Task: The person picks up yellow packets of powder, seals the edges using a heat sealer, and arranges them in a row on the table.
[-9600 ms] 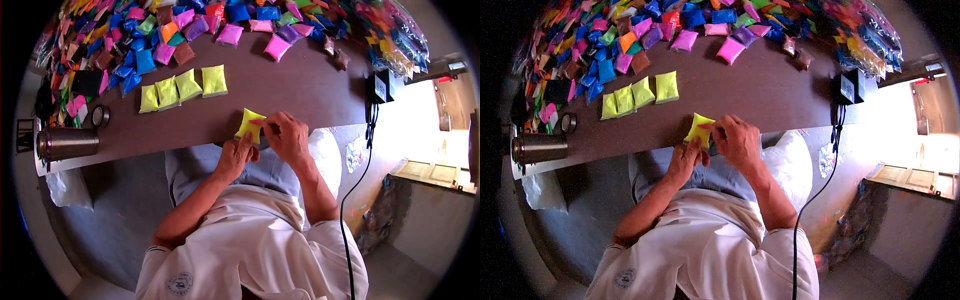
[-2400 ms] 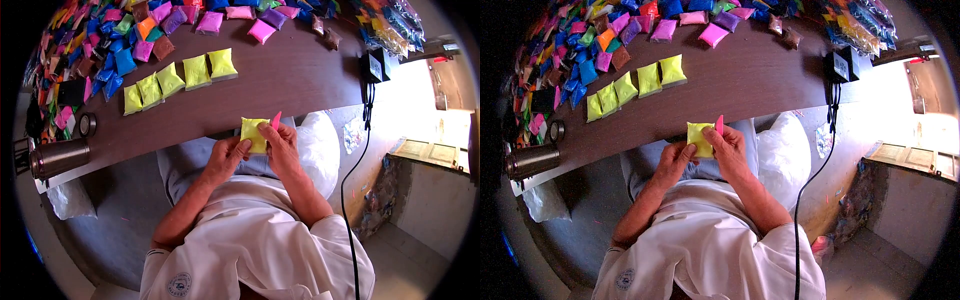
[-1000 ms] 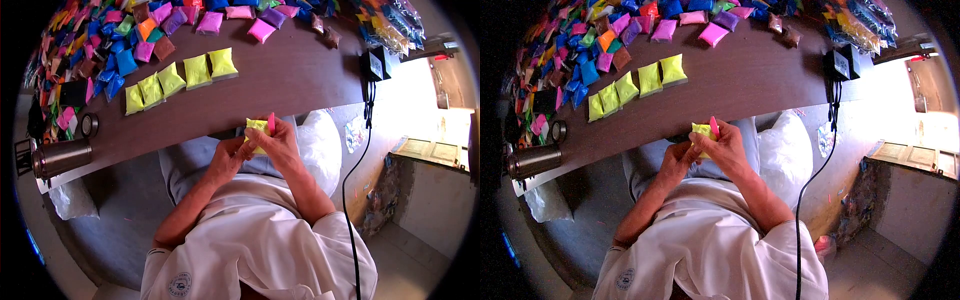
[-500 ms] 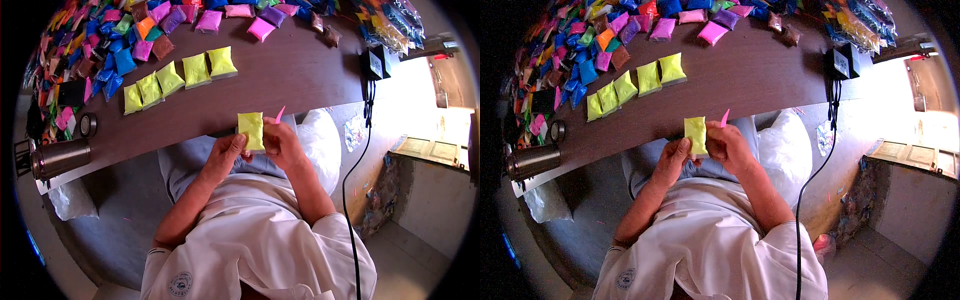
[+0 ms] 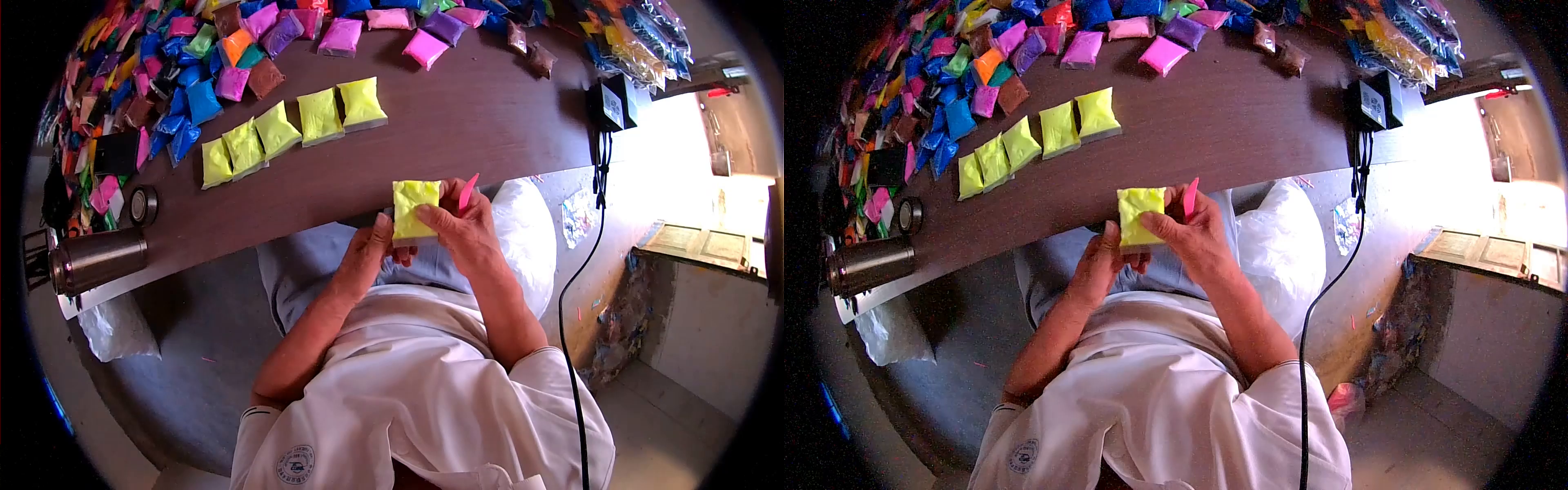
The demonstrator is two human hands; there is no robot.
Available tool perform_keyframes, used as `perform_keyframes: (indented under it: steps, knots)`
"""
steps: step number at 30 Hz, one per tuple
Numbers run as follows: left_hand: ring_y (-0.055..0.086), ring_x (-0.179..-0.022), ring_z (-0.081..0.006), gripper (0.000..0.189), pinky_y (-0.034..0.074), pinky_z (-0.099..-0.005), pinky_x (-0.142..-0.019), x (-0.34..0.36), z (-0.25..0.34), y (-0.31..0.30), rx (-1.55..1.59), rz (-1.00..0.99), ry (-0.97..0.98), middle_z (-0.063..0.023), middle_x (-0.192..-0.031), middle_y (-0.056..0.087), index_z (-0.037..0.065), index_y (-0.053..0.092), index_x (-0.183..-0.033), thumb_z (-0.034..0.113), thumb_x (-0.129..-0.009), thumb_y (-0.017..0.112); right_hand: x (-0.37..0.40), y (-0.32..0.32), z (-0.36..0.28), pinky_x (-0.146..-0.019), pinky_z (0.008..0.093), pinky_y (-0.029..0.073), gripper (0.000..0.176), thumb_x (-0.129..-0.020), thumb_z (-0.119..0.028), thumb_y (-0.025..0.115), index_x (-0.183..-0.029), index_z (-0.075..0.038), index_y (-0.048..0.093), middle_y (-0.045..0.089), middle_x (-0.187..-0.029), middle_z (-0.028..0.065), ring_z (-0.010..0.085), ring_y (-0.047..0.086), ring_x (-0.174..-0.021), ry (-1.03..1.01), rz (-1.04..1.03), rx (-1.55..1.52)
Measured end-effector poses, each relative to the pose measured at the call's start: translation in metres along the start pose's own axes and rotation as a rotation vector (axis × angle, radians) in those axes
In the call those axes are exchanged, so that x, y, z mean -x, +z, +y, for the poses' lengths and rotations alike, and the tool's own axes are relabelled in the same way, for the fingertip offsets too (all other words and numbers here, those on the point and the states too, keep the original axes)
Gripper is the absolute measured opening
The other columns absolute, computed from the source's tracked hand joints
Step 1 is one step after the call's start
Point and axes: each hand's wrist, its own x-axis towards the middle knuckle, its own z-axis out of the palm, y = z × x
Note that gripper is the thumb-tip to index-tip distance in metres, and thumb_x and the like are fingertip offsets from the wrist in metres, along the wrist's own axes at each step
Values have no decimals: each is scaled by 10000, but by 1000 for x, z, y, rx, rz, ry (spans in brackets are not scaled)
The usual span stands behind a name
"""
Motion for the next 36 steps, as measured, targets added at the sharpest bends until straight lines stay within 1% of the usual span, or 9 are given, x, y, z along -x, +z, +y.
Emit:
perform_keyframes:
  steps: [5, 9, 11, 12, 14, 15, 17, 20, 36]
  knots:
    - [542, -709, -161, 589, 438, -298, -678, 0, 4, -4, 119, -72, 73, -82, -752, 585, 47, 562, -736, 556, -952, 360, -1, 1, 2, -650, 234, 456, 148, -842, -62, 683, -863, -37, 539, 608, -800, 21, 79, 553, -702, 17, 156, 138]
    - [516, -674, -109, 468, 433, -256, -636, -2, 4, 1, -108, -17, 93, -52, -755, 594, 29, 572, -747, 417, -976, 444, -1, 7, 7, -631, 219, 425, 159, -839, -81, 692, -856, -42, 539, 599, -804, 12, 63, 516, -696, 49, 182, 137]
    - [519, -668, -107, 440, 430, -253, -623, -4, 0, -1, -106, 16, 105, -53, -747, 594, 32, 565, -728, 388, -972, 475, -4, 2, 19, -455, 173, 281, 182, -870, -224, 659, -837, -89, 542, 509, -678, -50, 14, 366, -523, -90, 233, 299]
    - [522, -656, -110, 440, 428, -253, -610, -6, -4, -4, -59, 61, 95, -57, -743, 595, 34, 569, -728, 387, -972, 474, -3, 3, 13, -455, 173, 281, 182, -870, -224, 659, -837, -89, 542, 509, -678, -50, 14, 366, -523, -90, 232, 300]
    - [525, -643, -113, 439, 426, -253, -597, -7, -7, -8, -10, 107, 84, -60, -739, 595, 35, 572, -729, 387, -972, 474, 1, 2, -2, -642, 283, 400, 247, -911, -263, 562, -914, -24, 497, 513, -755, 16, 98, 447, -713, 38, 289, 347]
    - [534, -651, -131, 437, 433, -267, -605, -7, -5, -9, -6, 119, 88, -69, -738, 593, 46, 549, -724, 404, -964, 482, 2, -2, -2, -642, 283, 400, 247, -911, -263, 562, -914, -24, 497, 513, -755, 16, 98, 447, -713, 39, 287, 348]
    - [543, -659, -149, 437, 440, -280, -612, -5, -1, -7, 0, 134, 90, -79, -736, 592, 57, 527, -719, 422, -955, 490, 4, -10, 0, -661, 320, 403, 261, -924, -283, 500, -945, -27, 455, 466, -753, 66, 151, 441, -711, -82, 259, 682]
    - [526, -619, -123, 451, 425, -262, -582, -4, 3, -3, 35, 182, 68, -72, -718, 594, 49, 545, -698, 405, -967, 476, 7, -8, -5, -660, 332, 405, 238, -916, -252, 502, -930, -28, 424, 448, -765, 109, 197, 438, -700, -109, 200, 858]
    - [527, -609, -111, 451, 432, -249, -566, -7, 3, -2, 64, 173, 66, -69, -695, 595, 60, 534, -671, 408, -955, 502, 3, -3, -18, -600, 398, 420, 193, -955, -188, 491, -896, -11, 443, 504, -709, 158, 338, 529, -629, -236, 68, 904]
